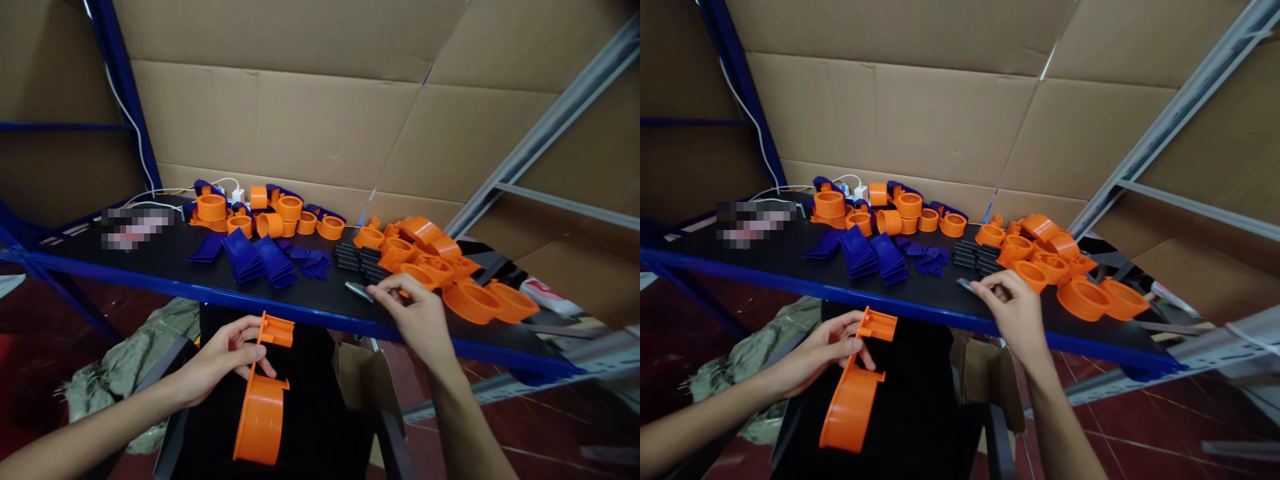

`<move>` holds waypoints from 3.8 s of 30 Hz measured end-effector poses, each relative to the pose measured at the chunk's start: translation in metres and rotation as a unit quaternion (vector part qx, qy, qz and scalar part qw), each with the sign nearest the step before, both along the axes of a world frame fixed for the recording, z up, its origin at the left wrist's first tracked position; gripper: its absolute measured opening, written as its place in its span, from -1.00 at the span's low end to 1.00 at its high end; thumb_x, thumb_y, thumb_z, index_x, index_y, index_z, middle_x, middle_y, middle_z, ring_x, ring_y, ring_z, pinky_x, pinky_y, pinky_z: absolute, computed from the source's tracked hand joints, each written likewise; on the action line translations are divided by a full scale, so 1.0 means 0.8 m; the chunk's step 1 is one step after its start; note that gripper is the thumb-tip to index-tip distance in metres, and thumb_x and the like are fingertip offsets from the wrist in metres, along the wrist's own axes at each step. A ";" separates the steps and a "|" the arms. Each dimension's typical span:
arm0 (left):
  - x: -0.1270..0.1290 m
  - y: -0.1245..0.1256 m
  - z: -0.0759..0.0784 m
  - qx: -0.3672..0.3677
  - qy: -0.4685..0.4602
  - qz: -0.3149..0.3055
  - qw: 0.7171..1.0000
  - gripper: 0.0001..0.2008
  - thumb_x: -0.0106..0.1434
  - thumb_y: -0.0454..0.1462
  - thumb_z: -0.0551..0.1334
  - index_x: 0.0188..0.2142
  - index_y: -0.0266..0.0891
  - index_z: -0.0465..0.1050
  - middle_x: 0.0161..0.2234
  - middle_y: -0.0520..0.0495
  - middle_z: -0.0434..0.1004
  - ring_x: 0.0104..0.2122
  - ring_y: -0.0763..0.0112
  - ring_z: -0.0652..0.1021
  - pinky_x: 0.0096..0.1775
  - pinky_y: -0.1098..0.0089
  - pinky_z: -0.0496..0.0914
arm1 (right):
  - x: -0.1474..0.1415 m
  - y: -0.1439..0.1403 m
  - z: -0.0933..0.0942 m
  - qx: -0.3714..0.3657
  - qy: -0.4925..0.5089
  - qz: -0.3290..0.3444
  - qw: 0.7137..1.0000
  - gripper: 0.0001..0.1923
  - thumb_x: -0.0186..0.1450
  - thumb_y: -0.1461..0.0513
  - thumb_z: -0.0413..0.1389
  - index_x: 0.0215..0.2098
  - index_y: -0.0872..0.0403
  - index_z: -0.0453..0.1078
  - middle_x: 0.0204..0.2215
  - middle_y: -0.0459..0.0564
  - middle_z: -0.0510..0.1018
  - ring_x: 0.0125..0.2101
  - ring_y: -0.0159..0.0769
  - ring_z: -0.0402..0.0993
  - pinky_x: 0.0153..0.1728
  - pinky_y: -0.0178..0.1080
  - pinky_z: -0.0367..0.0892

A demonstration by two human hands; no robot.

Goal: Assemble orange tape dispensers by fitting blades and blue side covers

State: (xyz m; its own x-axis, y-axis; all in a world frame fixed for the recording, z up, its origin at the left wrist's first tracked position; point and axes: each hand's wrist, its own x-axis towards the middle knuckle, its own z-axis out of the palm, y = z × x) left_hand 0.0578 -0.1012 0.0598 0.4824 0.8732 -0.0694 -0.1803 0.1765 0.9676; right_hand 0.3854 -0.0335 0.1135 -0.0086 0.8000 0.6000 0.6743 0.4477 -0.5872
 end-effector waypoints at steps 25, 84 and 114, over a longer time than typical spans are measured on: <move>0.004 -0.005 -0.007 -0.014 0.000 -0.028 1.000 -0.67 0.28 -0.21 0.33 0.01 -0.15 0.37 -0.09 -0.13 0.57 -0.27 0.32 0.66 -0.41 0.54 0.42 | -0.123 -0.034 -0.032 -0.160 -0.042 0.214 0.963 -0.78 0.34 0.14 0.19 -0.41 0.08 0.40 -0.45 -0.10 0.40 -0.45 -0.39 0.29 -0.45 -0.33 0.18; 0.003 -0.005 -0.002 -0.022 -0.051 0.017 0.998 -0.71 0.28 -0.24 0.34 -0.04 -0.16 0.36 -0.04 -0.16 0.57 -0.20 0.25 0.67 -0.28 0.41 0.53 | -0.138 -0.042 -0.027 0.049 -0.133 0.255 0.957 -0.88 0.37 0.25 0.16 -0.13 0.01 0.48 -0.29 0.00 0.55 -0.25 -0.27 0.51 -0.27 -0.24 0.45; -0.004 0.006 -0.007 -0.140 -0.116 0.111 0.977 -0.73 0.33 -0.09 0.25 -0.36 -0.24 0.35 -0.58 -0.06 0.53 -0.60 0.43 0.52 -0.49 0.47 0.41 | -0.092 0.015 -0.033 0.050 -0.342 0.111 0.932 -0.74 0.46 0.16 0.02 0.05 0.03 0.43 -0.08 0.04 0.53 -0.04 -0.17 0.41 -0.09 -0.16 0.42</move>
State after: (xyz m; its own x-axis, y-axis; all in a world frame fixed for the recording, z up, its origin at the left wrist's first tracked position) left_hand 0.0549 -0.0967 0.0542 0.3140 0.9206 -0.2322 -0.4525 0.3602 0.8158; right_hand 0.3117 -0.0211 0.0868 -0.5739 0.6740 0.4651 0.7605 0.6494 -0.0027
